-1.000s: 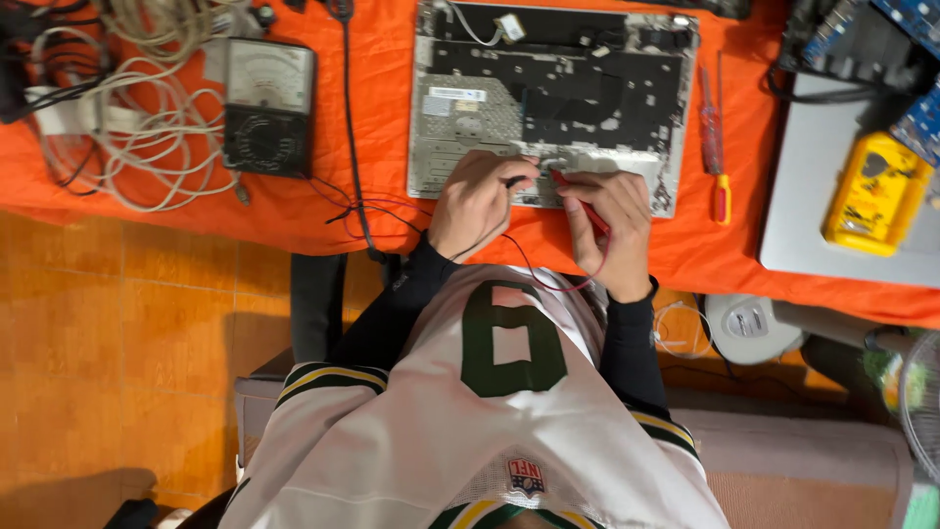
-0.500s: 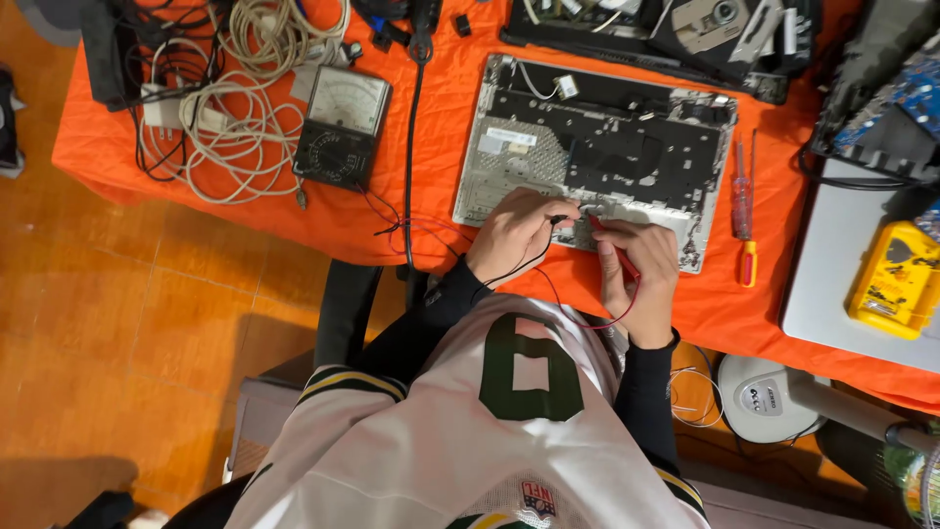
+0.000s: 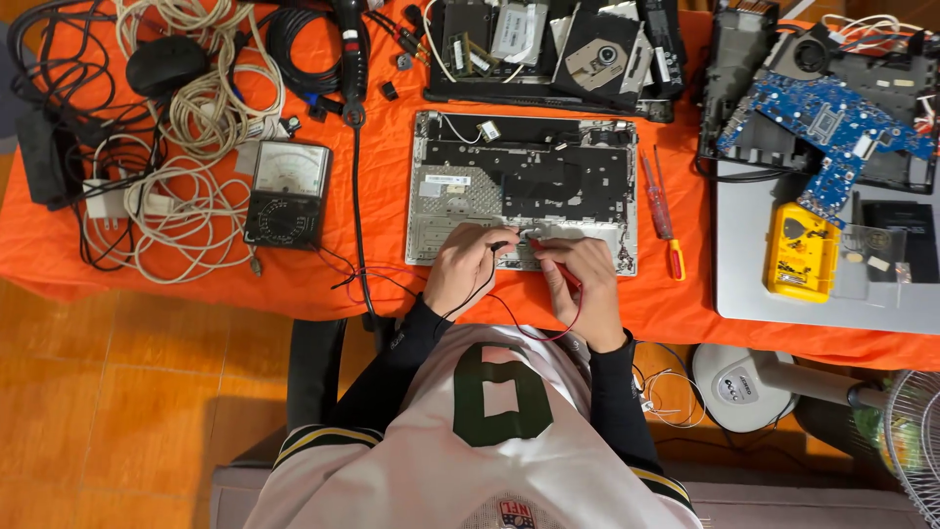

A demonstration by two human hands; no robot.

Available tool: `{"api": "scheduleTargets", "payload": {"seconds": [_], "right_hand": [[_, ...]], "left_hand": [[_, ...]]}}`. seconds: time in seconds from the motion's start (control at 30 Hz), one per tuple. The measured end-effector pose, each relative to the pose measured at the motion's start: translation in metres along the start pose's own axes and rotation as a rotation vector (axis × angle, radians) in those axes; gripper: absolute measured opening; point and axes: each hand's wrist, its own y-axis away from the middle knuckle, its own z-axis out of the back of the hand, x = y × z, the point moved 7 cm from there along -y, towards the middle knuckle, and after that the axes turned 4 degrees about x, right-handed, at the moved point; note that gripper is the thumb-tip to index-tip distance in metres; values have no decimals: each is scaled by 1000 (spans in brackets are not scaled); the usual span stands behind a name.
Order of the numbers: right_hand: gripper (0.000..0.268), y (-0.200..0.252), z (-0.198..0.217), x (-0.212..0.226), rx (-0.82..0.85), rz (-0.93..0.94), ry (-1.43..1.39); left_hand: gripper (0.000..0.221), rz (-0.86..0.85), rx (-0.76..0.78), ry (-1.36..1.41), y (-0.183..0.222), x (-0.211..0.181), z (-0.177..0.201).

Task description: The person is repairing a laptop on a desk.

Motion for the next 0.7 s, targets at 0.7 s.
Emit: {"api": "scheduleTargets", "payload": {"seconds": [0.7], "right_hand": [[7, 2, 2, 0, -13, 34, -17]], "left_hand": [[24, 14, -27, 1, -1, 0, -1]]}}
